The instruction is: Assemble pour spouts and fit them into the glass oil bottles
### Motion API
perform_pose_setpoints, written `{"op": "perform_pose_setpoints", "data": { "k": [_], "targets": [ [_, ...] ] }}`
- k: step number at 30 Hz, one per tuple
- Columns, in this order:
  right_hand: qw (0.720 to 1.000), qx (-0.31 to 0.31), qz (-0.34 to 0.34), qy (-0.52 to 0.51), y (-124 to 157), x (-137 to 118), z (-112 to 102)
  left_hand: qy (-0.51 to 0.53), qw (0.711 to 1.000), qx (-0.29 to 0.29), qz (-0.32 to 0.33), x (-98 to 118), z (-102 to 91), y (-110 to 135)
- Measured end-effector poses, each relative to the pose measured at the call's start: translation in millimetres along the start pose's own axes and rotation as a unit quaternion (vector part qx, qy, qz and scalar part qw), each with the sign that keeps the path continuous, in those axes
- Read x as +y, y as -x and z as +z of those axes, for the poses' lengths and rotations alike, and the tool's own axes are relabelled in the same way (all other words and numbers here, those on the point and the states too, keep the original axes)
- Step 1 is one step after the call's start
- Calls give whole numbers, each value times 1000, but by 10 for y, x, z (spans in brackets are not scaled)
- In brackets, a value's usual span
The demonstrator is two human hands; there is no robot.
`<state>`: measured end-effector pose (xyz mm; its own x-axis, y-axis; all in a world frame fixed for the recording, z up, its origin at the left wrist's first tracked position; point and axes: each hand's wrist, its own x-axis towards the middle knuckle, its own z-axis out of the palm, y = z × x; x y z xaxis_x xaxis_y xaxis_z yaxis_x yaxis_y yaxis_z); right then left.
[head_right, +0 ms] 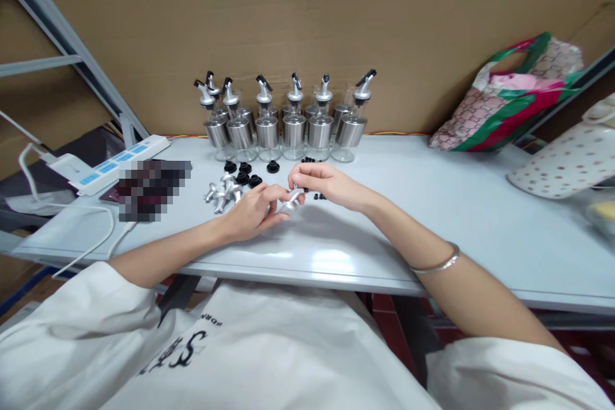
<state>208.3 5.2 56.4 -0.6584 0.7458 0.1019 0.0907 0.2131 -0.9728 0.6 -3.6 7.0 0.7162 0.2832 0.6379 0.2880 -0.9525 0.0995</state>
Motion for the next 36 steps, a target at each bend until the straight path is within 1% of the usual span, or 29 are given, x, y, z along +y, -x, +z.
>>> {"op": "perform_pose_setpoints", "data": {
  "k": [4, 8, 12, 15, 18, 25, 32, 36],
  "targets": [
    [1000, -25, 1, 11, 19, -14, -8, -13, 999, 30, -14, -2, -12, 6],
    [999, -24, 0, 22, 28, 1, -29, -25, 999, 35, -22, -3, -27, 9],
    [999, -28, -2, -25, 32, 7, -53, -20, 999, 37, -28, -8, -33, 7],
    [997, -40, 3, -72, 37, -2, -66, -19, 998, 54, -24, -19, -26, 10],
    [995, -42, 4, -85, 41, -9, -67, -19, 998, 65, -18, -31, -19, 16],
    [1000, -14, -14, -20, 31, 4, -43, -7, 999, 44, -18, -16, -33, 16],
    [999, -6, -38, -5, 17, 10, -23, 7, 999, 25, -44, -55, -11, 38],
    [999, 2, -42, 7, 21, 12, -25, 17, 998, 28, -45, -73, -6, 49]
  ]
}}
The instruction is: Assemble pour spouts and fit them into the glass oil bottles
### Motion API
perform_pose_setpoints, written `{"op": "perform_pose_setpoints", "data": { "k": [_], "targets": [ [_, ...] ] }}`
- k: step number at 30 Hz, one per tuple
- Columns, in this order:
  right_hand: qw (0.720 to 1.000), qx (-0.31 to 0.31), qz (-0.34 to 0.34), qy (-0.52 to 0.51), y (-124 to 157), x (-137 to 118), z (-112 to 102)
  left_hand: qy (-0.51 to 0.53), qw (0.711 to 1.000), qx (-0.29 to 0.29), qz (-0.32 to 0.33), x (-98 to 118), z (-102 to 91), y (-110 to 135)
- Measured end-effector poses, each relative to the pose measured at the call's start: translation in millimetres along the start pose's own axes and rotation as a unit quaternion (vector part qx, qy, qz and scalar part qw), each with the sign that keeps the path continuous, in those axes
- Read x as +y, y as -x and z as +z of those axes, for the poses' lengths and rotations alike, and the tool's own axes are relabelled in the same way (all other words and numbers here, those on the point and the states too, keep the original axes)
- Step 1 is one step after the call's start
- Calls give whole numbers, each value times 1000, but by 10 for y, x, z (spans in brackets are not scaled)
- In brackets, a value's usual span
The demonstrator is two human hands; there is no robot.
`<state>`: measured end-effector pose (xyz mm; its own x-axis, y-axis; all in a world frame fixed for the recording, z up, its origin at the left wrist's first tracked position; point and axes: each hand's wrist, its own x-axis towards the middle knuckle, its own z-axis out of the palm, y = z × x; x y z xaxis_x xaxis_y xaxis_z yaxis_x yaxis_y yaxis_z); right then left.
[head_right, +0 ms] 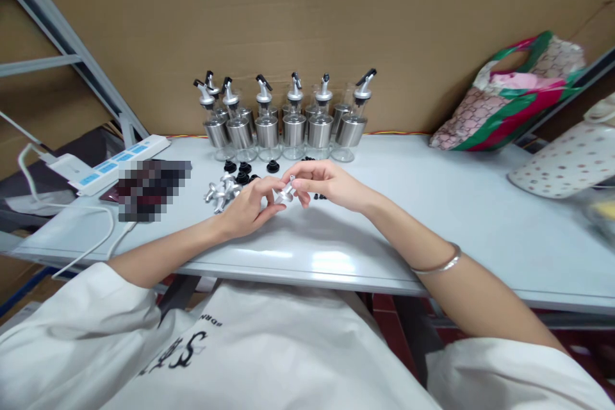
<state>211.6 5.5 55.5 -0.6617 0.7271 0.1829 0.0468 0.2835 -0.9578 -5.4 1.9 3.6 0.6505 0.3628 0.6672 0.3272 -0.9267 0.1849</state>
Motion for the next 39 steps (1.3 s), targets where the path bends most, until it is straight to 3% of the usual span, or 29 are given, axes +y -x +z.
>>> {"op": "perform_pose_setpoints", "data": {
  "k": [5, 10, 15, 19, 21, 39],
  "targets": [
    [1000, 0, 17, 14, 3, -23, 2, -24, 1000, 4, -2, -4, -20, -9],
    [999, 7, 36, -5, -14, -50, 57, -54, 997, -46, -44, -46, -109, -52],
    [991, 126, -21, -27, -27, -31, 59, -115, 984, -72, -116, -155, -301, -109],
    [979, 195, -44, -36, -41, -11, 12, -173, 950, -101, -241, -208, -392, -116],
    [976, 211, -44, -37, -47, -2, -5, -196, 934, -127, -270, -210, -395, -107],
    [974, 220, -44, -30, -54, 3, 5, -270, 924, -149, -227, -237, -362, -72]
  ]
}}
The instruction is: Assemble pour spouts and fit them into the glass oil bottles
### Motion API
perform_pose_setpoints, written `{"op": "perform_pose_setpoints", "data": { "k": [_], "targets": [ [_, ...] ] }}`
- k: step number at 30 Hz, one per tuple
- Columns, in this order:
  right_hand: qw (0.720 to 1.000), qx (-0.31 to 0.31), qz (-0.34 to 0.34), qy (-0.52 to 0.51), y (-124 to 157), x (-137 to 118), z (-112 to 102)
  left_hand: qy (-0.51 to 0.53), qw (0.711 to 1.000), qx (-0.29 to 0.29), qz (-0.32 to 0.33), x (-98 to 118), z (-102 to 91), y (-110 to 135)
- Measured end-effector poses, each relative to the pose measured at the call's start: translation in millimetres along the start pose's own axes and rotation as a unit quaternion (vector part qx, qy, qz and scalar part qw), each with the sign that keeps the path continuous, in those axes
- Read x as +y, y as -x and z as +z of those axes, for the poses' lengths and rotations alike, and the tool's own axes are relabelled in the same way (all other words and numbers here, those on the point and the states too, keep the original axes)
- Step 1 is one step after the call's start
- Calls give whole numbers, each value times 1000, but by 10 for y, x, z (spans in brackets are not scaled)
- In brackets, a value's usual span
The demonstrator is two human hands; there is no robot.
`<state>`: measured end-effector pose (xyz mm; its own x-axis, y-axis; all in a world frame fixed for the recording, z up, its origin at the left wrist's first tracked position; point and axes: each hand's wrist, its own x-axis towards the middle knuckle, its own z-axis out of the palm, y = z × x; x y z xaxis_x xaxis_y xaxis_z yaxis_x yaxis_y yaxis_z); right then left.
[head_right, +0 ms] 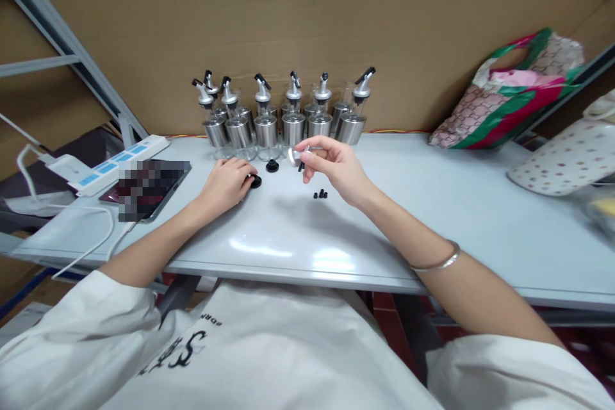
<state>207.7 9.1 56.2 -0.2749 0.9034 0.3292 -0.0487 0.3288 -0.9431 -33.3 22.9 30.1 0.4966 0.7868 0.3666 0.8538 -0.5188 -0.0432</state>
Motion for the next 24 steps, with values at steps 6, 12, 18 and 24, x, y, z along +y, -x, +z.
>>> {"op": "perform_pose_setpoints", "data": {
  "k": [6, 12, 18, 24],
  "targets": [
    [1000, 2, -1, -4, 2, 1, 2, -2, 1000, -19, -2, 11, -1, -4],
    [1000, 1, -3, 1, -2, 0, 5, 13, 999, 11, 45, 19, -14, 12],
    [1000, -10, -4, 10, 1, 16, 2, 67, 996, 26, 52, 76, -52, 25],
    [998, -55, 14, 9, 17, 22, 28, 175, 982, 66, 39, 111, -44, 28]
  ]
}}
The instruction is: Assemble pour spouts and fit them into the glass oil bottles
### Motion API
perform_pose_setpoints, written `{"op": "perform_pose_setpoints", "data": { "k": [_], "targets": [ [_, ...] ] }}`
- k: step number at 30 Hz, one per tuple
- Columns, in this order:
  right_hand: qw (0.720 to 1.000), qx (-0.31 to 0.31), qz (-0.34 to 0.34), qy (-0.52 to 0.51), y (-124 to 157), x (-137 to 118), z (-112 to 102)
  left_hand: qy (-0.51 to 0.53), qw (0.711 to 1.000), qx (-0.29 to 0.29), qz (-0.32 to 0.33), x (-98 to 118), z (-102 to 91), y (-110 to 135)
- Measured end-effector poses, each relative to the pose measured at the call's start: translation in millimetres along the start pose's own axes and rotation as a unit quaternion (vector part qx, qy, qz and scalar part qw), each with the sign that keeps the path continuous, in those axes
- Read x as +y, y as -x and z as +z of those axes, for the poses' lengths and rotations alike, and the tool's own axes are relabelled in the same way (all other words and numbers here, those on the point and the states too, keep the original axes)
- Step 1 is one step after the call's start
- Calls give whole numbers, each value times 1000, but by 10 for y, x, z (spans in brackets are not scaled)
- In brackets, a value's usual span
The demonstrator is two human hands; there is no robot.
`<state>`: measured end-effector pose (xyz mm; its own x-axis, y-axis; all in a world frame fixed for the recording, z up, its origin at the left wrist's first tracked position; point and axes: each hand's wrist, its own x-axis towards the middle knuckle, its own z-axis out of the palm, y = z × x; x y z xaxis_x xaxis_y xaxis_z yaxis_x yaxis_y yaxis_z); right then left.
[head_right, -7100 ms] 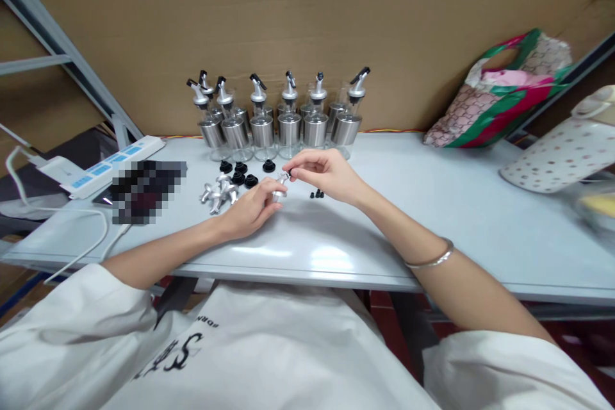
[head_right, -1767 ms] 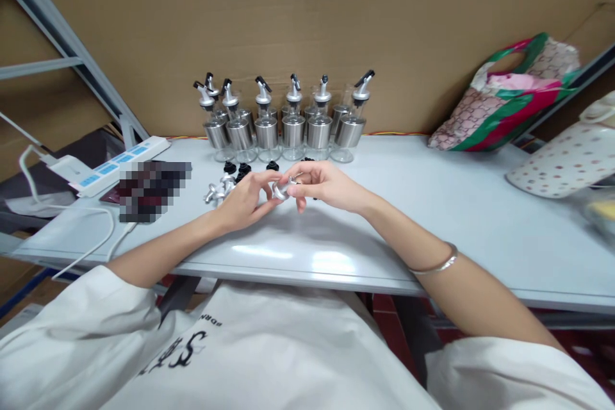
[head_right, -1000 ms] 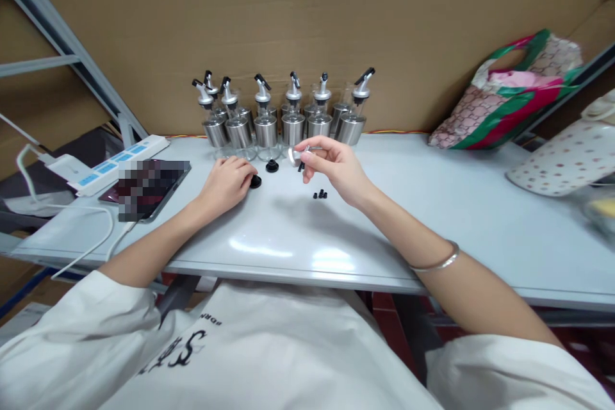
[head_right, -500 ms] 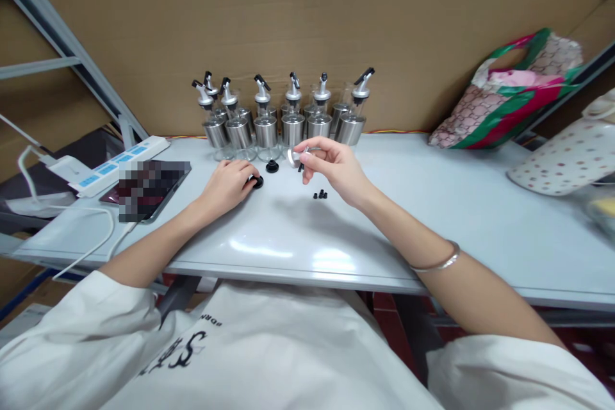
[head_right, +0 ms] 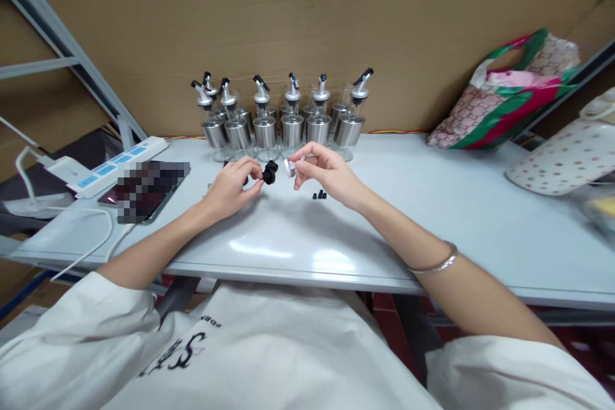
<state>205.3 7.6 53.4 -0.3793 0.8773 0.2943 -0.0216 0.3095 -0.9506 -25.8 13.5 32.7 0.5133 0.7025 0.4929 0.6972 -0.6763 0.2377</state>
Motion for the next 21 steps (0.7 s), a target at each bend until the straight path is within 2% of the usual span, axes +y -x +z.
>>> {"op": "perform_pose_setpoints", "data": {
  "k": [2, 5, 8, 11, 18, 21],
  "targets": [
    [1000, -16, 5, -8, -4, 14, -7, 45, 999, 26, 0, 2, -1, -6],
    [1000, -28, 11, -6, -16, 38, -33, 168, 984, 62, -3, 17, -7, -20],
    [999, -27, 17, 3, -27, 56, -55, 318, 946, 55, -35, 48, -3, -32],
    [999, -27, 22, 18, -32, 62, -61, 419, 904, 40, -76, 76, 12, -40],
    [998, -55, 31, 26, -20, 87, -53, 518, 847, 40, -109, 92, 49, -44],
    [998, -53, 25, 24, -11, 97, -47, 540, 833, 37, -116, 105, 61, -39]
  ]
}}
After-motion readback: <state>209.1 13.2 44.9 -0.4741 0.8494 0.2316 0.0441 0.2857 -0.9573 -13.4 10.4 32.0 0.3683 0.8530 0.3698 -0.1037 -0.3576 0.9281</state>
